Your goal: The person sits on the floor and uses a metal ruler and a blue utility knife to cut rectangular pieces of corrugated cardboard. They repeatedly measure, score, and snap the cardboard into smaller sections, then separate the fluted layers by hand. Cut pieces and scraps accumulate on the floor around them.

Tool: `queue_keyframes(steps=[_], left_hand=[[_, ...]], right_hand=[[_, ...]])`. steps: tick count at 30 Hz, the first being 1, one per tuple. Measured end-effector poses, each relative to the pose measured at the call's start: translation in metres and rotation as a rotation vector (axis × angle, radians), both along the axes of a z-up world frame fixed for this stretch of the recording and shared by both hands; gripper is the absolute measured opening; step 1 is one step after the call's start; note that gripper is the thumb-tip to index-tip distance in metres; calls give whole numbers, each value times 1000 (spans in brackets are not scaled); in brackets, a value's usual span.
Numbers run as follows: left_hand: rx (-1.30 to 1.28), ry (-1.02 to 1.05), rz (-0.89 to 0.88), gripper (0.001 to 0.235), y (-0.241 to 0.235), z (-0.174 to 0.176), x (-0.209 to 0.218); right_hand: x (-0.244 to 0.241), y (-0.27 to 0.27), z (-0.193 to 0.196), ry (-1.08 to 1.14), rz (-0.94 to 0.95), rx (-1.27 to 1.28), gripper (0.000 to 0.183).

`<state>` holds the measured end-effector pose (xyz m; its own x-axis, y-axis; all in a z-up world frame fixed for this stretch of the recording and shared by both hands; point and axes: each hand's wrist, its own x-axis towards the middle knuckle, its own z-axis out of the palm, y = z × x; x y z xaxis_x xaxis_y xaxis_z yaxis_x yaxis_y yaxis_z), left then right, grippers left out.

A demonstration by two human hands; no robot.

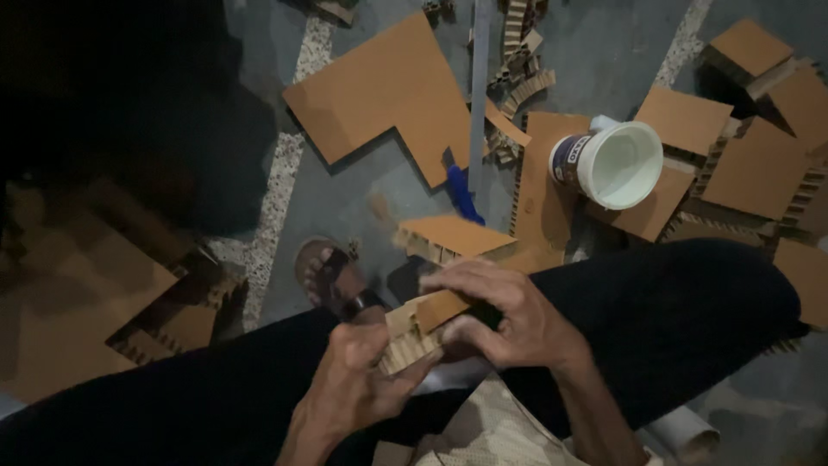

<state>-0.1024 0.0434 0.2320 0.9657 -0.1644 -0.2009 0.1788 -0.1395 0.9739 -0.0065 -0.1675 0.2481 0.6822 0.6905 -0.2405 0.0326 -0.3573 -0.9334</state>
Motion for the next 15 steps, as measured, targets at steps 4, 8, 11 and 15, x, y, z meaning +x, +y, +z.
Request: queue_keyframes(steps=[4,8,11,15], left_hand=[[-54,11,-41,27,-8,2,1],[6,-42,-78,23,-9,2,4],[-108,39,-53,27,-11,3,4],[55,110,-215,32,-19,0,4]], right_hand=[[-19,4,-14,-206,-145,-88,32],[-35,3,-26,-123,-281,-166,27],[-44,-2,-34,-49,-346,-417,23],[-43,1,-48,-593,-419,-302,29]])
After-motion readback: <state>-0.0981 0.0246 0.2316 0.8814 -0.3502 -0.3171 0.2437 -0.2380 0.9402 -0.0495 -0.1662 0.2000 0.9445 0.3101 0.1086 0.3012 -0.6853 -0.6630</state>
